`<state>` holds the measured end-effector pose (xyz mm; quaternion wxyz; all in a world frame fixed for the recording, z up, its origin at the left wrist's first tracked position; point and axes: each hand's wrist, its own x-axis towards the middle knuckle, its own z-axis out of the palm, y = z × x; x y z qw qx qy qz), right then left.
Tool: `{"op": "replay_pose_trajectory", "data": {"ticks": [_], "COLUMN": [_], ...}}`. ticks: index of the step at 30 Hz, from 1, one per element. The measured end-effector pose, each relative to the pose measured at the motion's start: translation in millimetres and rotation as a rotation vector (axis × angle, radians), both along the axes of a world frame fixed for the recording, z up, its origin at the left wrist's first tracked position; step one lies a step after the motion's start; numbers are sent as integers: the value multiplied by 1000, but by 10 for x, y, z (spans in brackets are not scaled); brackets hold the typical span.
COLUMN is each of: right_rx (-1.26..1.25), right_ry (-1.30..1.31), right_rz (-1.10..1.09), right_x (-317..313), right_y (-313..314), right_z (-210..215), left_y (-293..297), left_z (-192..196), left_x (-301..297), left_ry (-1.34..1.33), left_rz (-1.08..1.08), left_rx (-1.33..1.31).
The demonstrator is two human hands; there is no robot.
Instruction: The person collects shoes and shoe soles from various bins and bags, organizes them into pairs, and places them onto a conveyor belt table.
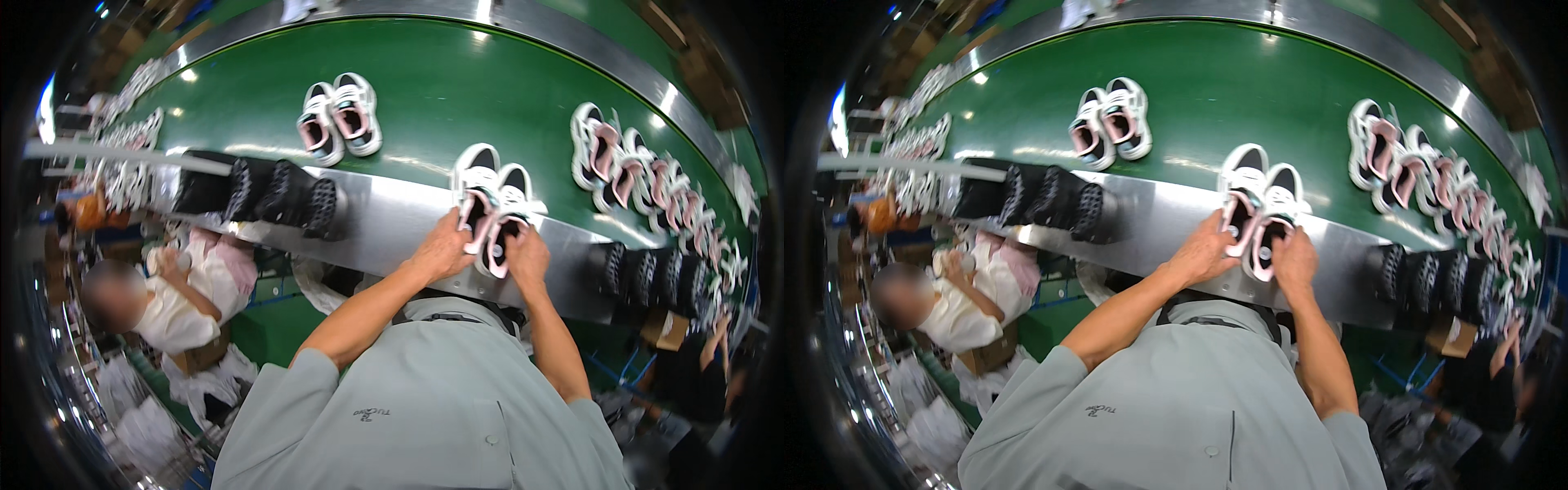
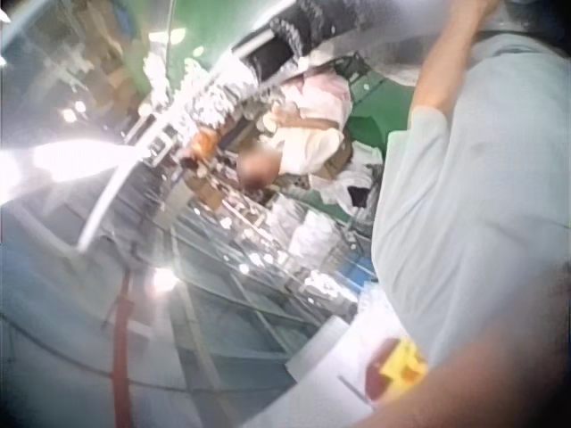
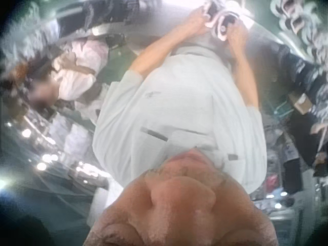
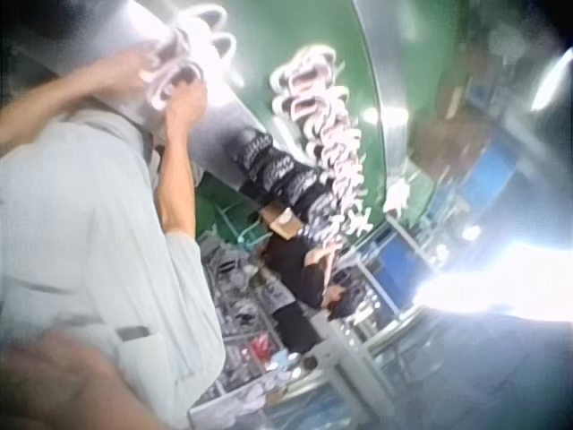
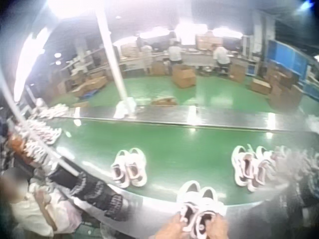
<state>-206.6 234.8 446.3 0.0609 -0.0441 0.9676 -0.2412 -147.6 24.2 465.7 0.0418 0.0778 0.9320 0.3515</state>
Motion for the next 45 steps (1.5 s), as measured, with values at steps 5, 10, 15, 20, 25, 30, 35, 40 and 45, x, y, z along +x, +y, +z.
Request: {"op": "replay_pose_trajectory", "data": {"ticks": [5, 10, 15, 20, 25, 30, 35, 40, 45], "right_rx": [171, -161, -229, -262, -1274, -1380, -1108, -120, -78], "right_ry": [-209, -234, -314, -215, -663, -914, -1162, -219, -172], "right_rz": [13, -7, 98, 129, -82, -246, -103, 114, 144], "right_x": [134, 331, 422, 434, 411, 353, 533, 742, 791], "right_y": [79, -166, -601, -871, -1658, -1313, -958, -700, -467], "right_z": [657, 909, 842, 1135, 1366, 1250, 1335, 1578, 1358], "left_y": [-656, -2007, -2800, -2569, -1415, -951, -689, -281, -51], "left_z": [632, 1224, 992, 1411, 1629, 1308, 738, 446, 163], "left_x": [438, 863, 1286, 1131, 620, 375, -198, -314, -350], "left_ry": [149, 508, 482, 414, 533, 425, -274, -388, -61], "left_rz": [366, 1027, 1132, 1065, 580, 180, 122, 346, 385], "left_rx": [-79, -623, -816, -625, -247, 216, 749, 894, 350]}}
